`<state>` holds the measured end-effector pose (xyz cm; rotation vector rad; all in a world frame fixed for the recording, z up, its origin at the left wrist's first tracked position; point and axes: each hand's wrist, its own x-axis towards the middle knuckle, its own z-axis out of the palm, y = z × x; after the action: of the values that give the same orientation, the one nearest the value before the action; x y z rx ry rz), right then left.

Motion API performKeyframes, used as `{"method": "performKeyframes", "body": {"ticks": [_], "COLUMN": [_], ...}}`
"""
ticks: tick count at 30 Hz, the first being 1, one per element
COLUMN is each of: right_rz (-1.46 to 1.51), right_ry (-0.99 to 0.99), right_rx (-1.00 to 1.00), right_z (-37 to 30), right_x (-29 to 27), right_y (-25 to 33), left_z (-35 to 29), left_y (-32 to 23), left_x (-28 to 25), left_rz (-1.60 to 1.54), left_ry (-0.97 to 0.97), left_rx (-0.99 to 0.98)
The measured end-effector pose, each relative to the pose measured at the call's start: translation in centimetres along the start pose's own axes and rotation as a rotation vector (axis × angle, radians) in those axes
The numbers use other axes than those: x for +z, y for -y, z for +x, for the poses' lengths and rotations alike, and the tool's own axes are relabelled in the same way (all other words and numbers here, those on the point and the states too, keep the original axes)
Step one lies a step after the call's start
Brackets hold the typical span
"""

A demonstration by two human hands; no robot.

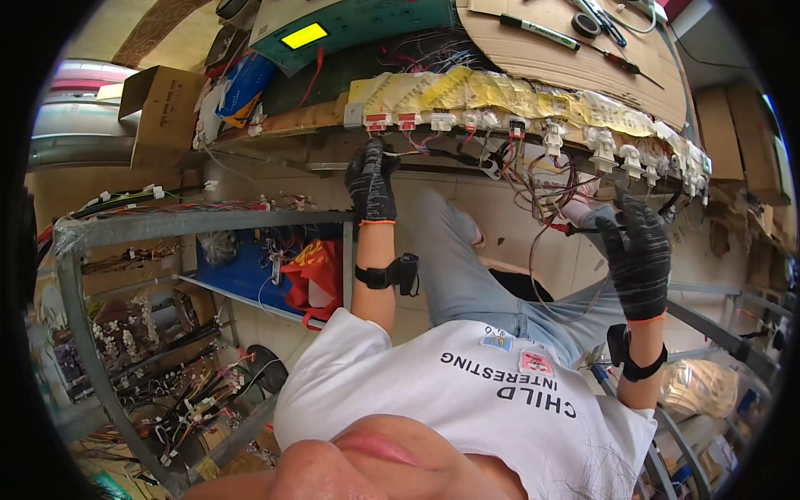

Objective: Assembling and connecting wires to a control panel or component array in a factory setting.

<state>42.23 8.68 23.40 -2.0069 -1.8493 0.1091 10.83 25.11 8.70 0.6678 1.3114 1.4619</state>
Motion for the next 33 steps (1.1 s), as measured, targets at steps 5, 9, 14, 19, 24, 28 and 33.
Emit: {"method": "performKeyframes", "body": {"ticks": [5, 9, 14, 19, 24, 28, 33], "right_rz": [0.104, 0.131, 0.108, 0.963, 1.167, 1.485, 1.516], "right_ry": [0.068, 0.085, 0.021, 0.626, 0.677, 0.831, 0.805], "right_rx": [0.015, -0.017, -0.096, 0.382, 0.130, 0.459, 0.522], "right_z": [0.8, 1.1, 1.0, -0.3, -0.1, -0.2, -0.4], "right_x": [1.2, 1.9, 2.3, 1.6, 3.2, 1.1, 2.2], "right_y": [1.6, 1.9, 1.8, 1.7, 3.5, 4.3, 0.8], "left_z": [0.9, 1.1, 2.0, -0.2, 4.4, 7.4, 4.8], "left_y": [0.3, 0.3, -1.2, -9.0, -9.3, -6.5, -8.0], "left_x": [-0.7, -0.5, -1.4, 3.6, 18.3, 27.2, 27.2], "left_rz": [-0.050, -0.189, 0.470, 0.859, 1.284, 1.648, 1.675], "left_ry": [0.149, 0.173, 0.194, 0.339, 0.966, 0.856, 1.228], "left_rx": [0.115, 0.103, 0.106, 0.955, 1.130, 1.067, 0.840]}}
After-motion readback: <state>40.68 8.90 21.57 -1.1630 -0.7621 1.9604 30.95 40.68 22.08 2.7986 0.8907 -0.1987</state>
